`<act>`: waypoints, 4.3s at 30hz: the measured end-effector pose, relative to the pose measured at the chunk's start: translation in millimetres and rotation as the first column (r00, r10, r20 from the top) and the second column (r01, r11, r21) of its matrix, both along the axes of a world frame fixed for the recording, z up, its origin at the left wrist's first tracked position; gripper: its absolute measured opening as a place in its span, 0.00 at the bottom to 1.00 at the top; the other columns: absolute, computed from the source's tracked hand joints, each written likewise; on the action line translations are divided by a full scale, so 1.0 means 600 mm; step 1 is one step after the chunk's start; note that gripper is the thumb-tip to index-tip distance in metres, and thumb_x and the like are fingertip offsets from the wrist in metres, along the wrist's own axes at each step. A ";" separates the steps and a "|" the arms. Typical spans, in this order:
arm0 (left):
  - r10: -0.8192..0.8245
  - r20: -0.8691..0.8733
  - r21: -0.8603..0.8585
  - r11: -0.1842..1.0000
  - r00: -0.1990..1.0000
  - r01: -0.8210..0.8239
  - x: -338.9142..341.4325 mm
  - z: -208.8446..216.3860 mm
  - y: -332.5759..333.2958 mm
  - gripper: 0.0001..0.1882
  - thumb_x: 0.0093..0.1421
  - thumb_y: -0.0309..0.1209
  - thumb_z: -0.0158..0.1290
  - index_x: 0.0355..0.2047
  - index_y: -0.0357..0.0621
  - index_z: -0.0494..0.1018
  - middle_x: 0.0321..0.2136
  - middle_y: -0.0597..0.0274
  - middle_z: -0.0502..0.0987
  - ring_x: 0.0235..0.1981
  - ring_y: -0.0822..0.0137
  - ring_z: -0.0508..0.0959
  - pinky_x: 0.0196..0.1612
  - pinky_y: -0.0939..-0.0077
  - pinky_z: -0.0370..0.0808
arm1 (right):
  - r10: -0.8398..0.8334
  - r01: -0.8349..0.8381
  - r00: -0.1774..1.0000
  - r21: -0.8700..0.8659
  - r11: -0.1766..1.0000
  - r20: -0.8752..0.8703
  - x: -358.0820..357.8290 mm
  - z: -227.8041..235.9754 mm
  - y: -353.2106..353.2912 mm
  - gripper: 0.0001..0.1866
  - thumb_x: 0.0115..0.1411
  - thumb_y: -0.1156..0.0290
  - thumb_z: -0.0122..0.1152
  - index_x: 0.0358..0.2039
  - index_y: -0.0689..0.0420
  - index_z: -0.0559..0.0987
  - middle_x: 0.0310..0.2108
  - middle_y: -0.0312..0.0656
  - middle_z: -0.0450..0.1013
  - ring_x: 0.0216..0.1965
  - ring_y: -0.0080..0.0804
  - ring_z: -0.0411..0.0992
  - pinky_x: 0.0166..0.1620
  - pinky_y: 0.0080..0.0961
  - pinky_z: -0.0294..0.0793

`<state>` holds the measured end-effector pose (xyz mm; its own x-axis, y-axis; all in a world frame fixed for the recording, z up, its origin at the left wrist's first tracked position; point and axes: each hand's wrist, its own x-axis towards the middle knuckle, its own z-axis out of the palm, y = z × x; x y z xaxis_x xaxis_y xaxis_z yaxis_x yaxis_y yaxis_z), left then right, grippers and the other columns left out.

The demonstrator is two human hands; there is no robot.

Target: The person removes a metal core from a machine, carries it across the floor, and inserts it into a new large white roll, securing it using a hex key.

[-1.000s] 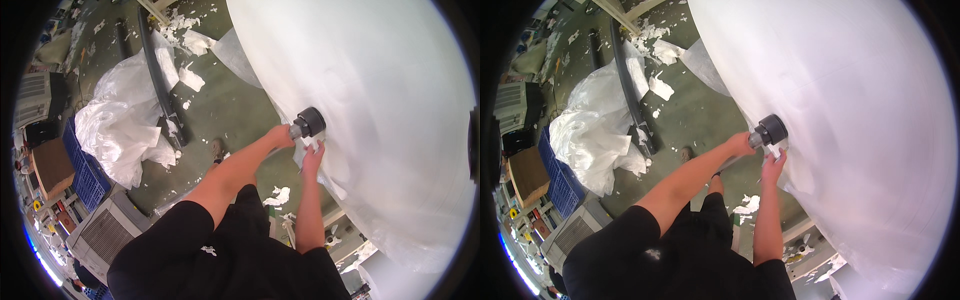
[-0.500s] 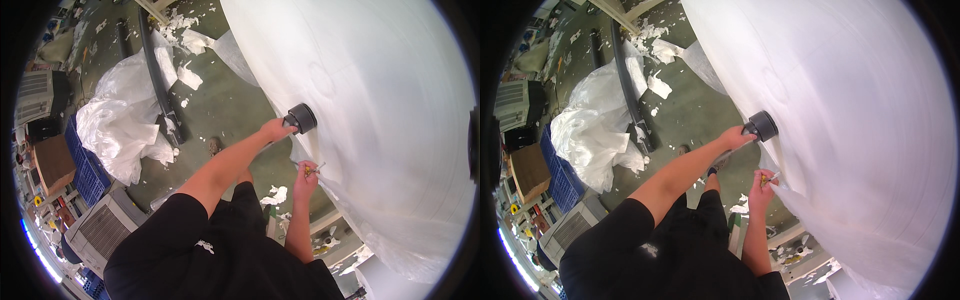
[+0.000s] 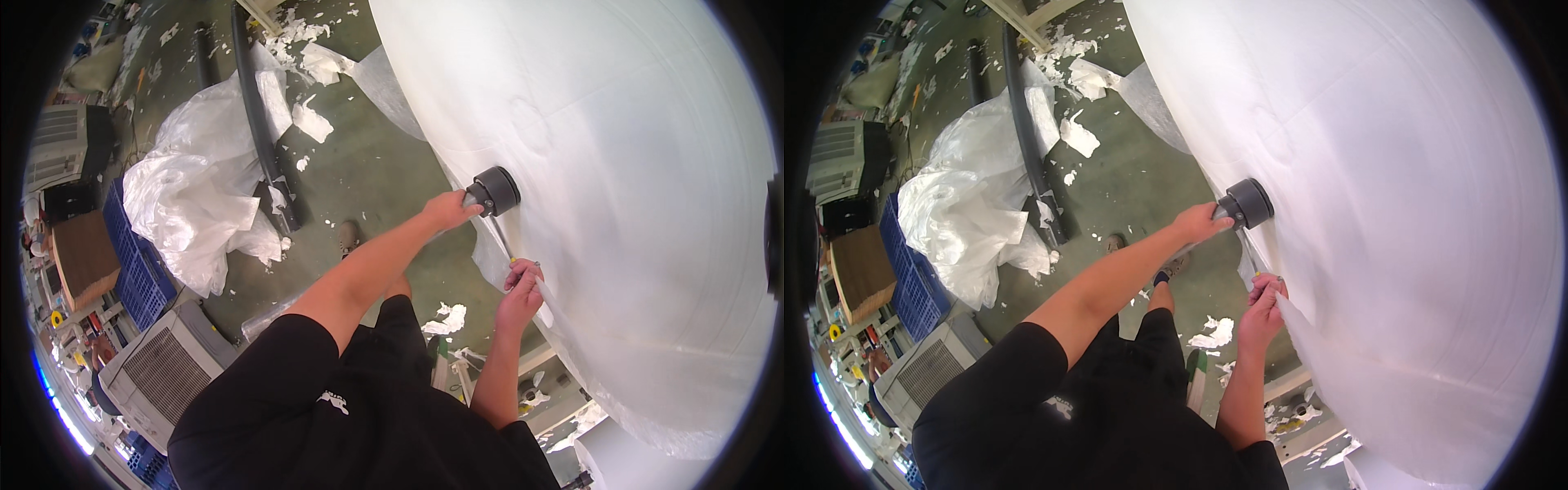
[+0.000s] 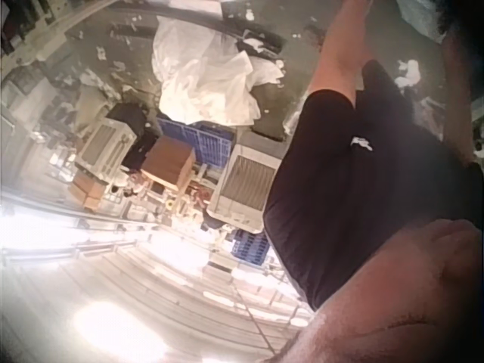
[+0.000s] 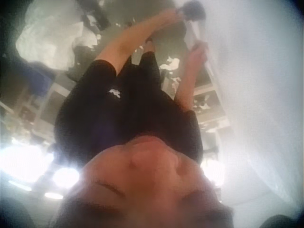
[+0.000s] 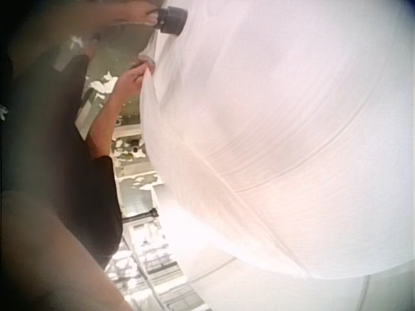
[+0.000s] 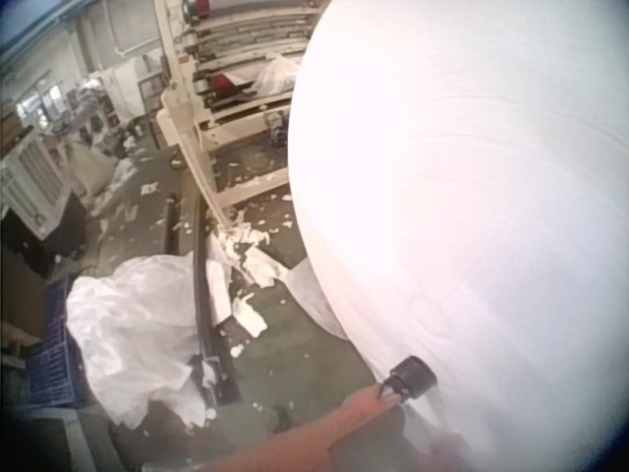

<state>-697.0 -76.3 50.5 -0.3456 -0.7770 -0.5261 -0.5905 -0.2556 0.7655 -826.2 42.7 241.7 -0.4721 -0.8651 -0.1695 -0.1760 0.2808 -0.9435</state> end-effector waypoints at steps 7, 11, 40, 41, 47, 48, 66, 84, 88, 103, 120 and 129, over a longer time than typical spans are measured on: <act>-0.006 0.058 -0.015 1.000 0.998 0.007 -0.001 0.023 -0.002 0.35 0.56 0.63 0.51 0.40 0.40 0.74 0.36 0.48 0.80 0.40 0.49 0.80 0.43 0.58 0.75 | 0.004 -0.005 1.000 -0.081 0.997 -0.004 -0.002 -0.016 -0.013 0.19 0.73 0.66 0.36 0.26 0.58 0.67 0.31 0.38 0.69 0.23 0.17 0.59 0.27 0.16 0.58; -0.027 0.093 0.035 0.999 0.995 0.024 -0.003 0.041 -0.004 0.36 0.55 0.63 0.52 0.44 0.40 0.74 0.38 0.49 0.80 0.42 0.50 0.80 0.45 0.57 0.75 | 0.006 -0.009 0.999 -0.061 0.998 -0.046 -0.008 -0.017 -0.011 0.19 0.73 0.66 0.35 0.25 0.58 0.67 0.30 0.38 0.69 0.23 0.17 0.59 0.27 0.16 0.58; -0.033 0.165 -0.052 0.998 0.986 0.042 -0.006 0.055 0.007 0.37 0.57 0.64 0.51 0.45 0.38 0.70 0.39 0.49 0.79 0.43 0.49 0.79 0.44 0.56 0.75 | 0.217 -0.170 0.918 0.166 0.971 -0.331 0.004 0.040 -0.019 0.15 0.70 0.70 0.40 0.30 0.62 0.73 0.26 0.36 0.70 0.21 0.19 0.60 0.25 0.19 0.61; -0.020 0.170 -0.064 0.997 0.985 0.032 -0.007 0.056 0.009 0.37 0.56 0.64 0.51 0.44 0.38 0.70 0.39 0.49 0.79 0.43 0.49 0.79 0.44 0.55 0.75 | 0.223 -0.172 0.904 0.168 0.971 -0.365 0.001 0.045 -0.026 0.16 0.70 0.69 0.40 0.30 0.62 0.74 0.26 0.36 0.71 0.21 0.19 0.60 0.26 0.19 0.61; -0.010 0.194 -0.096 0.995 0.981 0.029 -0.014 0.057 0.014 0.36 0.57 0.63 0.51 0.44 0.38 0.70 0.40 0.49 0.78 0.43 0.48 0.78 0.44 0.56 0.75 | 0.204 -0.144 0.934 0.214 0.966 -0.293 -0.035 0.064 -0.075 0.19 0.71 0.66 0.39 0.38 0.62 0.79 0.32 0.37 0.78 0.25 0.20 0.64 0.32 0.20 0.67; -0.010 0.200 -0.098 0.995 0.980 0.030 -0.014 0.057 0.015 0.36 0.57 0.62 0.52 0.44 0.38 0.69 0.41 0.49 0.78 0.43 0.48 0.78 0.44 0.56 0.75 | 0.261 -0.193 0.922 0.242 0.951 -0.288 -0.043 0.070 -0.078 0.19 0.71 0.66 0.39 0.39 0.62 0.79 0.33 0.37 0.79 0.26 0.20 0.65 0.33 0.20 0.68; 0.041 0.203 -0.197 0.980 0.978 0.000 -0.021 0.045 0.027 0.35 0.55 0.62 0.53 0.43 0.39 0.70 0.39 0.50 0.77 0.41 0.49 0.79 0.42 0.55 0.75 | -0.553 0.561 0.827 0.091 0.823 -0.100 -0.028 0.004 -0.098 0.15 0.67 0.63 0.44 0.32 0.60 0.75 0.21 0.34 0.67 0.19 0.23 0.61 0.25 0.23 0.64; 0.020 0.218 -0.178 0.984 0.976 0.020 -0.018 0.050 0.023 0.37 0.56 0.64 0.51 0.45 0.39 0.70 0.41 0.51 0.77 0.44 0.50 0.78 0.43 0.56 0.75 | -0.224 0.226 0.938 0.021 0.974 0.264 -0.112 -0.003 -0.005 0.05 0.63 0.76 0.57 0.39 0.60 0.75 0.37 0.43 0.75 0.33 0.27 0.75 0.44 0.24 0.80; 0.021 0.225 -0.186 0.982 0.974 0.022 -0.020 0.049 0.025 0.37 0.56 0.64 0.51 0.45 0.39 0.70 0.41 0.52 0.77 0.44 0.51 0.78 0.44 0.57 0.75 | 0.191 -0.172 0.776 0.091 0.981 -0.600 -0.165 0.001 0.003 0.04 0.58 0.75 0.63 0.29 0.61 0.78 0.28 0.38 0.75 0.29 0.26 0.73 0.32 0.21 0.75; 0.011 0.220 -0.206 0.978 0.975 0.036 -0.019 0.049 0.023 0.37 0.57 0.63 0.51 0.46 0.39 0.69 0.42 0.51 0.77 0.44 0.51 0.78 0.45 0.57 0.75 | -0.594 0.669 0.586 0.084 0.738 0.550 -0.028 -0.036 -0.012 0.21 0.70 0.57 0.46 0.53 0.62 0.70 0.53 0.47 0.70 0.53 0.34 0.67 0.59 0.31 0.65; 0.006 0.240 -0.135 0.991 0.971 0.027 -0.020 0.062 0.014 0.37 0.48 0.58 0.63 0.46 0.40 0.71 0.41 0.54 0.79 0.44 0.55 0.80 0.45 0.62 0.76 | 0.375 -0.304 0.695 0.223 0.926 -0.613 -0.094 -0.224 -0.085 0.11 0.66 0.69 0.50 0.41 0.60 0.80 0.35 0.47 0.77 0.37 0.43 0.74 0.42 0.33 0.72; 0.001 0.239 -0.102 0.995 0.971 0.024 -0.020 0.064 0.009 0.36 0.48 0.57 0.63 0.45 0.41 0.70 0.42 0.53 0.78 0.45 0.53 0.79 0.45 0.61 0.75 | 0.485 -0.441 0.634 0.233 0.867 -0.603 -0.096 -0.195 -0.093 0.09 0.64 0.72 0.54 0.40 0.59 0.80 0.32 0.46 0.75 0.36 0.45 0.72 0.40 0.37 0.71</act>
<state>-709.2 -70.7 88.8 -0.2287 -0.8281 -0.5118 -0.7616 -0.1752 0.6239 -883.8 -13.2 124.5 -0.0251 -0.9986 -0.0461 -0.8350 0.0463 -0.5483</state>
